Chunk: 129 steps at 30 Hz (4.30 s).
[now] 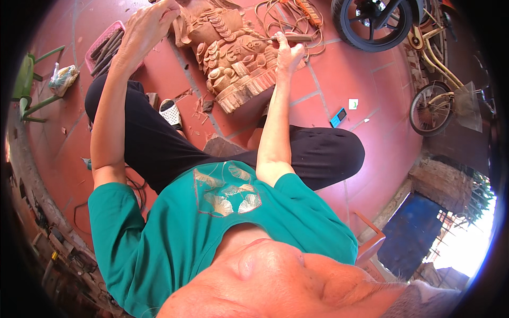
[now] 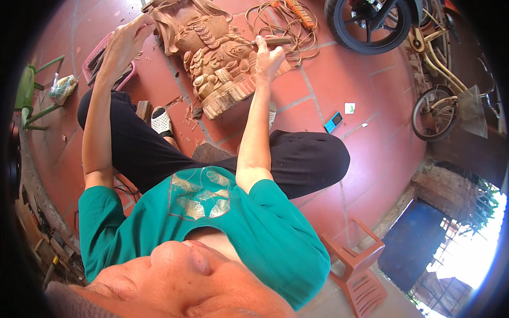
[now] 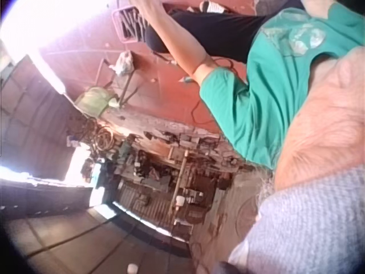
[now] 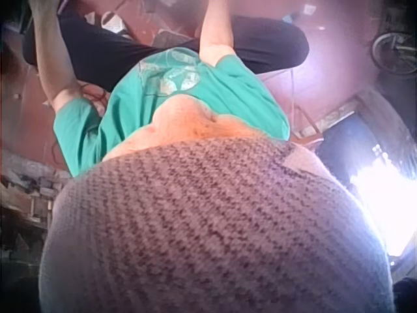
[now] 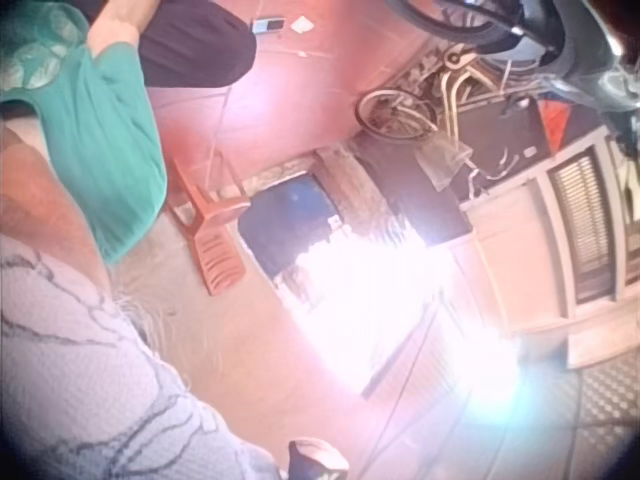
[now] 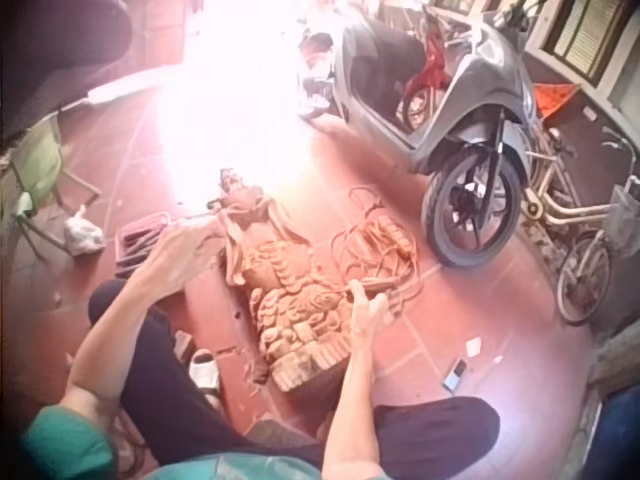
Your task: The person sits on the floor and carves a wooden sculpture using various chisels and a mallet. They repeatedly select tools from a pink basket, strike the chisel with the mallet, and refine the details of the carved figure.
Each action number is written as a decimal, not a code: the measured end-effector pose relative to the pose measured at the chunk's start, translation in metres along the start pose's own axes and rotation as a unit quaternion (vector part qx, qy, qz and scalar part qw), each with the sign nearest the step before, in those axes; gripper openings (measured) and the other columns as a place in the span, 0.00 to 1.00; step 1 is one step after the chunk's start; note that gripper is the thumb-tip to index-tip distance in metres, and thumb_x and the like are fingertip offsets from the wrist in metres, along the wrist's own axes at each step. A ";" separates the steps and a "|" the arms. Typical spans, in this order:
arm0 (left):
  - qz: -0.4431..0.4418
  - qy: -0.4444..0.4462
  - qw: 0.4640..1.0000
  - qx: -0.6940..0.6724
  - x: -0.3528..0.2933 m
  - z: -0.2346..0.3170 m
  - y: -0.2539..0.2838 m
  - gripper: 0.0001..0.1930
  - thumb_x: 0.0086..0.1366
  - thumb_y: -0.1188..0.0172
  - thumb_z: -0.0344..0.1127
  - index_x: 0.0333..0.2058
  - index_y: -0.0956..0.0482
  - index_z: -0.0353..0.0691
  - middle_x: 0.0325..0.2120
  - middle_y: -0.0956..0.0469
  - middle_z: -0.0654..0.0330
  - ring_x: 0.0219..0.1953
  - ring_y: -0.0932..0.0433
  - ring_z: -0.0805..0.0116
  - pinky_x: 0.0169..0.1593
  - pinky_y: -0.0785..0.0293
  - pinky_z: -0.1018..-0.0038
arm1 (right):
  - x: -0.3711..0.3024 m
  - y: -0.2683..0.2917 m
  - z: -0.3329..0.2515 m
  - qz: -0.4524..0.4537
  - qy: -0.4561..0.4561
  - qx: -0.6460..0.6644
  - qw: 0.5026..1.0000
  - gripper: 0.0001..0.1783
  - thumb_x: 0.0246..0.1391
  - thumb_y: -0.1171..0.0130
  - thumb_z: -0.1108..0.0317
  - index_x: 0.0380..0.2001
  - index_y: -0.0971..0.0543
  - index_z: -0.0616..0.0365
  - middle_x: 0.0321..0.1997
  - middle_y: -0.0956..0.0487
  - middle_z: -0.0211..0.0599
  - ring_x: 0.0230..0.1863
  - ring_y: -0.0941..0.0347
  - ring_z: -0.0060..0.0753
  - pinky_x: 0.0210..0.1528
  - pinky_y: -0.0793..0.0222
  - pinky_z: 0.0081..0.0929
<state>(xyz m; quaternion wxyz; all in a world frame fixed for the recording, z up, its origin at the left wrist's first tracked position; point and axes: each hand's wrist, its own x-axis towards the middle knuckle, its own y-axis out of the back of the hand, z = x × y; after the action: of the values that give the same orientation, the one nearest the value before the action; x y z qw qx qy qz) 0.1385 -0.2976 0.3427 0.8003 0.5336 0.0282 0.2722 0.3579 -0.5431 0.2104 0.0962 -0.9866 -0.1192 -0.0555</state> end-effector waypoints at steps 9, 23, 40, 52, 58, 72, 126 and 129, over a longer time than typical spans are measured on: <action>-0.016 -0.069 0.997 -0.015 0.026 0.008 -0.035 0.10 0.70 0.46 0.41 0.44 0.24 0.45 0.30 0.19 0.53 0.34 0.20 0.50 0.38 0.27 0.60 | -0.004 0.003 -0.007 -0.020 -0.022 -0.005 1.000 0.12 0.55 0.35 0.77 0.38 0.28 0.64 0.32 0.21 0.40 0.30 0.20 0.27 0.31 0.20 0.24; -0.038 -0.088 0.995 0.025 0.032 0.025 -0.046 0.08 0.69 0.45 0.39 0.43 0.23 0.45 0.32 0.17 0.56 0.38 0.18 0.53 0.42 0.25 0.61 | -0.007 0.002 0.001 -0.014 -0.001 -0.017 1.000 0.11 0.55 0.35 0.78 0.38 0.28 0.63 0.30 0.21 0.37 0.30 0.21 0.25 0.33 0.25 0.22; -0.080 -0.079 0.993 0.024 0.033 0.026 -0.052 0.09 0.68 0.43 0.39 0.43 0.24 0.43 0.29 0.18 0.54 0.35 0.19 0.52 0.41 0.25 0.61 | -0.003 -0.003 0.006 0.085 -0.070 -0.003 0.994 0.08 0.55 0.38 0.75 0.35 0.27 0.63 0.26 0.21 0.38 0.25 0.22 0.28 0.25 0.23 0.22; -0.069 -0.094 0.993 -0.003 0.037 0.033 -0.053 0.09 0.68 0.43 0.39 0.43 0.24 0.43 0.27 0.20 0.52 0.34 0.20 0.50 0.40 0.27 0.60 | 0.001 0.019 0.005 0.085 -0.070 0.072 0.991 0.08 0.55 0.37 0.78 0.35 0.27 0.66 0.27 0.20 0.44 0.21 0.22 0.32 0.22 0.22 0.25; -0.068 -0.104 0.992 0.000 0.035 0.029 -0.052 0.10 0.68 0.42 0.40 0.44 0.24 0.43 0.28 0.20 0.52 0.36 0.19 0.50 0.42 0.26 0.60 | -0.003 0.008 0.011 0.074 -0.067 0.052 0.994 0.10 0.55 0.37 0.78 0.36 0.29 0.65 0.30 0.21 0.43 0.24 0.21 0.30 0.23 0.21 0.23; -0.061 -0.122 0.991 0.010 0.035 0.023 -0.053 0.10 0.68 0.42 0.39 0.44 0.24 0.42 0.30 0.19 0.53 0.36 0.19 0.51 0.43 0.25 0.61 | -0.005 0.000 0.000 0.030 -0.057 -0.015 0.998 0.12 0.56 0.37 0.77 0.39 0.29 0.63 0.29 0.21 0.39 0.26 0.21 0.26 0.25 0.22 0.20; -0.156 0.058 0.892 -0.420 0.070 0.071 -0.162 0.08 0.67 0.37 0.34 0.39 0.21 0.35 0.33 0.19 0.61 0.36 0.19 0.75 0.43 0.22 0.78 | 0.029 0.043 0.039 0.107 0.092 -0.405 0.903 0.06 0.56 0.38 0.63 0.34 0.20 0.51 0.31 0.16 0.38 0.34 0.20 0.47 0.37 0.27 0.41; -0.150 0.067 0.902 -0.399 0.062 0.067 -0.167 0.08 0.67 0.37 0.33 0.39 0.22 0.35 0.32 0.19 0.61 0.36 0.19 0.75 0.43 0.23 0.78 | 0.029 0.040 0.038 0.099 0.097 -0.458 0.878 0.07 0.57 0.39 0.62 0.34 0.20 0.51 0.28 0.16 0.39 0.32 0.20 0.47 0.36 0.28 0.41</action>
<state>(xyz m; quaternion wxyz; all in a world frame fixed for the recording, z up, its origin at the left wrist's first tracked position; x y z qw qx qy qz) 0.2812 -0.3724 0.2413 0.9737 0.1397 0.0509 0.1728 0.3988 -0.5671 0.1703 -0.3499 -0.9170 0.0282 -0.1895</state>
